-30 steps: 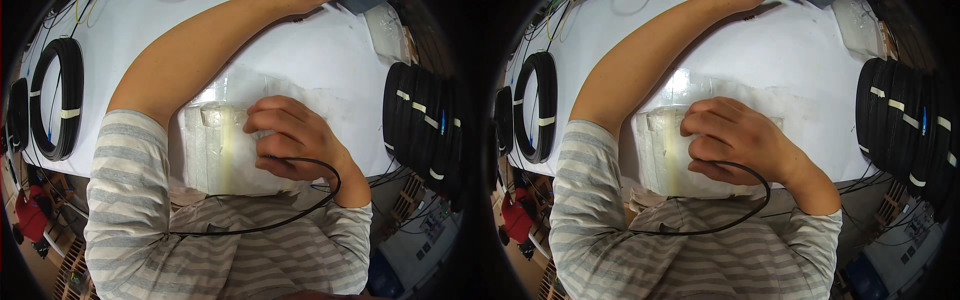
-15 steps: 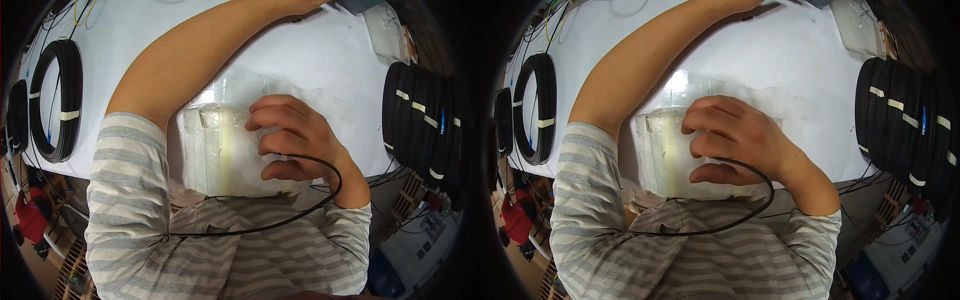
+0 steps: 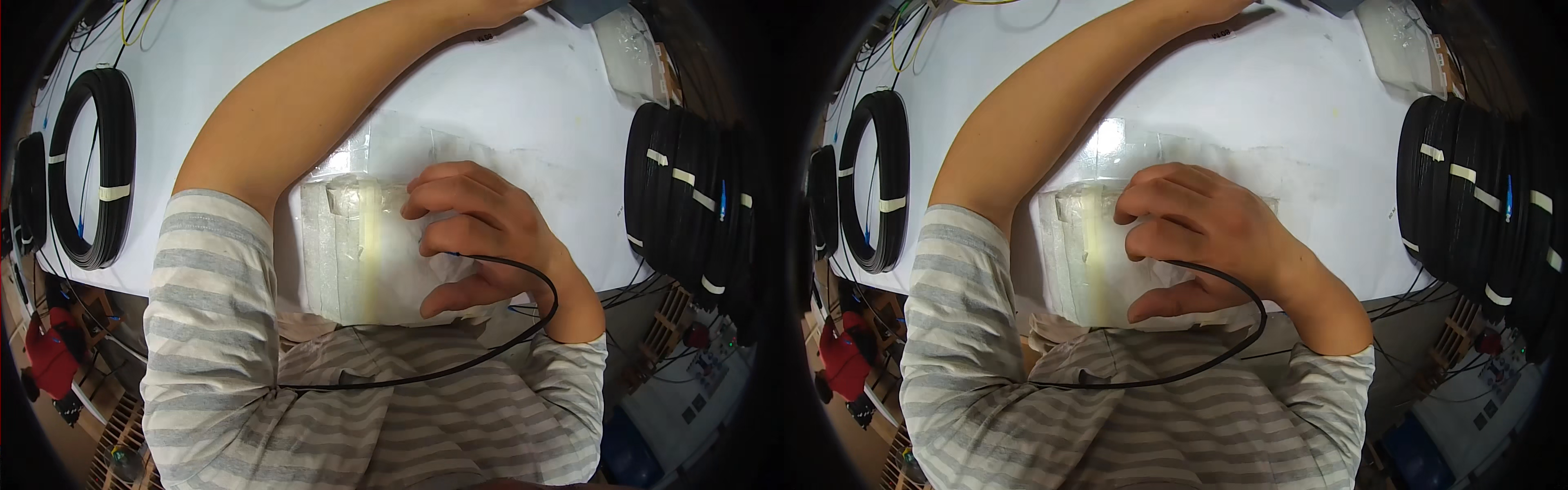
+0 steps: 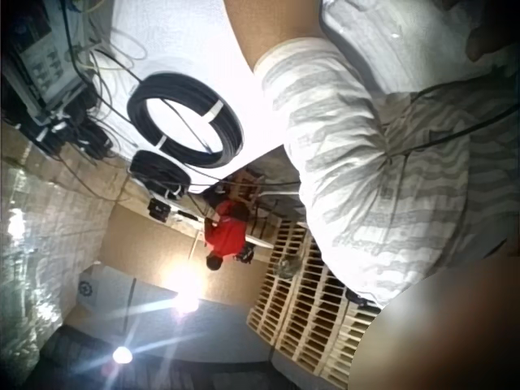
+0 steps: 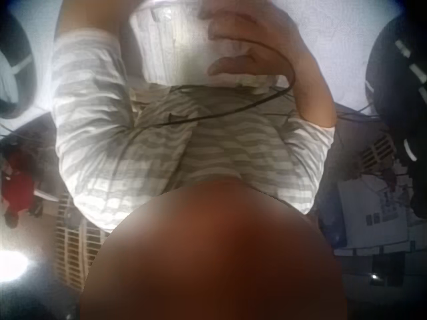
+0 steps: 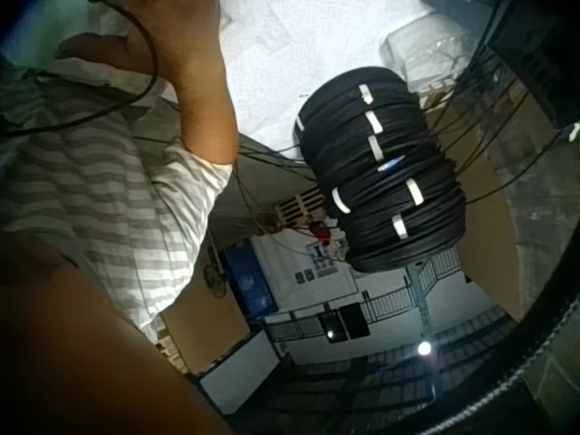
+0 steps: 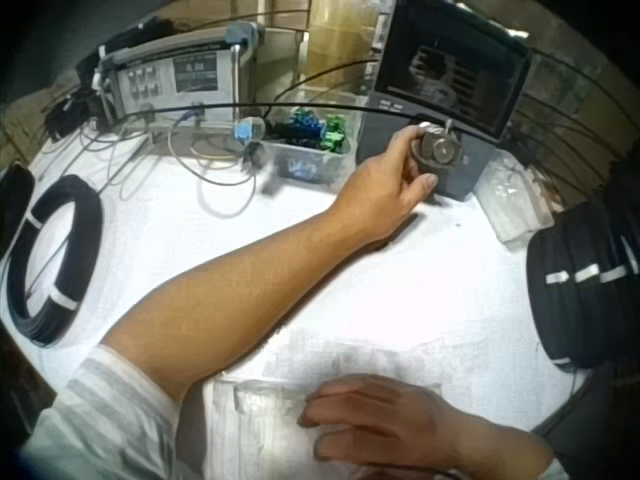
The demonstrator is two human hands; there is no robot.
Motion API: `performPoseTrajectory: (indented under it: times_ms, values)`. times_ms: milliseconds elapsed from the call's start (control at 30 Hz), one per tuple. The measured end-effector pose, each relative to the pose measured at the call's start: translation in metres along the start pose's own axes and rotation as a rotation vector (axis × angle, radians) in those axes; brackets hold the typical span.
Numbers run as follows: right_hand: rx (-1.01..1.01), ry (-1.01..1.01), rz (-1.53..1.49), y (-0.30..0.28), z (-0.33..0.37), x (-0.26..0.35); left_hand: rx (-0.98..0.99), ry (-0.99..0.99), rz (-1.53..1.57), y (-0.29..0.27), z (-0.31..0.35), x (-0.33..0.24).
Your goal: The recorder is inspecting optical fiber connectors using a specialized digital microscope and display, cleaning the connectors and checking the end-face quality.
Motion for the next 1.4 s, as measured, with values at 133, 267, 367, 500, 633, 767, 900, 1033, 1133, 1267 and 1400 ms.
performPoseTrajectory:
  times_ms: [133,267,367,500,633,767,900,1033,1133,1267,1400]
  values:
    - [0.016,-0.014,-0.004,0.002,0.0,0.001,0.002,-0.012,0.014,-0.001,0.002,0.001]
    - [-0.014,0.023,-0.001,-0.001,-0.002,0.001,-0.005,-0.013,0.005,-0.002,0.002,-0.001]
    - [-0.004,0.025,0.043,0.0,-0.004,0.001,-0.008,-0.008,-0.007,-0.003,0.002,-0.001]
    - [-0.023,0.039,0.027,0.0,-0.005,0.001,-0.008,0.007,0.003,-0.001,-0.001,0.005]
    - [-0.013,0.033,0.04,0.001,-0.004,-0.001,-0.01,0.006,-0.004,0.0,0.0,0.003]
    - [-0.022,0.036,-0.004,0.002,-0.004,0.0,-0.006,-0.008,0.011,0.003,-0.008,0.018]
    - [0.01,0.056,0.037,0.003,0.001,-0.005,0.012,-0.003,0.006,0.003,0.0,0.001]
    - [-0.056,0.043,0.062,0.001,-0.005,-0.002,0.007,-0.001,0.01,-0.001,0.001,0.002]
    - [-0.021,0.041,0.085,0.004,-0.006,-0.001,0.0,0.005,0.025,-0.001,0.0,0.005]
    - [-0.047,0.043,0.063,0.001,-0.004,-0.003,0.0,0.009,0.002,-0.001,0.0,0.001]
    - [-0.04,0.058,0.082,0.001,-0.004,-0.004,0.01,0.003,-0.001,0.0,0.0,0.002]
Point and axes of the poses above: each hand's wrist, its own z-axis away from the middle knuckle, its own y-axis out of the palm, x = y × z, the point moved 10 cm from there along -z, towards the middle knuckle, and after that the axes turned 2 degrees about -x, right-handed, at the moved point
